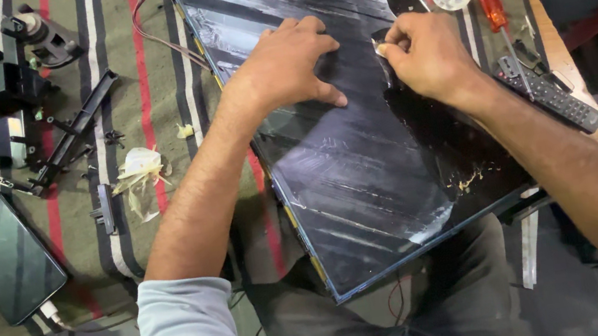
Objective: The person peels a clear protective plastic film off the screen of a large flat display panel lying on a workbench. They grip a lifted film edge, pull it across the screen in stages, and set discarded film scraps on the table beside the panel.
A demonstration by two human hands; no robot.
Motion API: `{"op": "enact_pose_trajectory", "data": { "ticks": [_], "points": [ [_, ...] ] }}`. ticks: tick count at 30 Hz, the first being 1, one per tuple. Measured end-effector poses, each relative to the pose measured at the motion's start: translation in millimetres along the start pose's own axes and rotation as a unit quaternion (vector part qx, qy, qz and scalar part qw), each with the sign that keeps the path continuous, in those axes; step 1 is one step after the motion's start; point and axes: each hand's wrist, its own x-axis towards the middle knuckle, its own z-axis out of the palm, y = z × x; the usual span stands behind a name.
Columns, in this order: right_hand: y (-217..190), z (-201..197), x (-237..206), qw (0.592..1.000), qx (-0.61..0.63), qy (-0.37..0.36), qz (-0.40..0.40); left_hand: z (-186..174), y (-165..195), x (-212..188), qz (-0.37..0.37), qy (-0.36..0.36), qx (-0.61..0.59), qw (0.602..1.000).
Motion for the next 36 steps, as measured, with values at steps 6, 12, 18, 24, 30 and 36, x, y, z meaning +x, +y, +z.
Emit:
{"op": "enact_pose_trajectory", "data": {
  "ticks": [6,12,18,24,30,36],
  "points": [
    [1,-8,-24,1.000,0.003,-0.027,0.015,-1,2,2,-0.009,-0.005,-0.002,1.000],
    [24,-11,-17,0.995,0.064,-0.053,0.049,3,3,1,-0.008,-0.001,0.000,1.000],
    [34,2,23,0.999,0.003,-0.002,0.035,3,2,3,-0.008,-0.010,0.002,1.000],
    [25,6,22,1.000,-0.022,0.001,-0.020,2,5,1,-0.013,-0.004,-0.002,1.000],
    [10,-1,4,1.000,-0.019,-0.007,-0.019,0,8,2,-0.014,-0.006,-0.007,1.000],
    [-11,-13,-26,1.000,0.000,-0.021,-0.010,1,7,2,-0.022,-0.009,-0.004,1.000]
  ]
}}
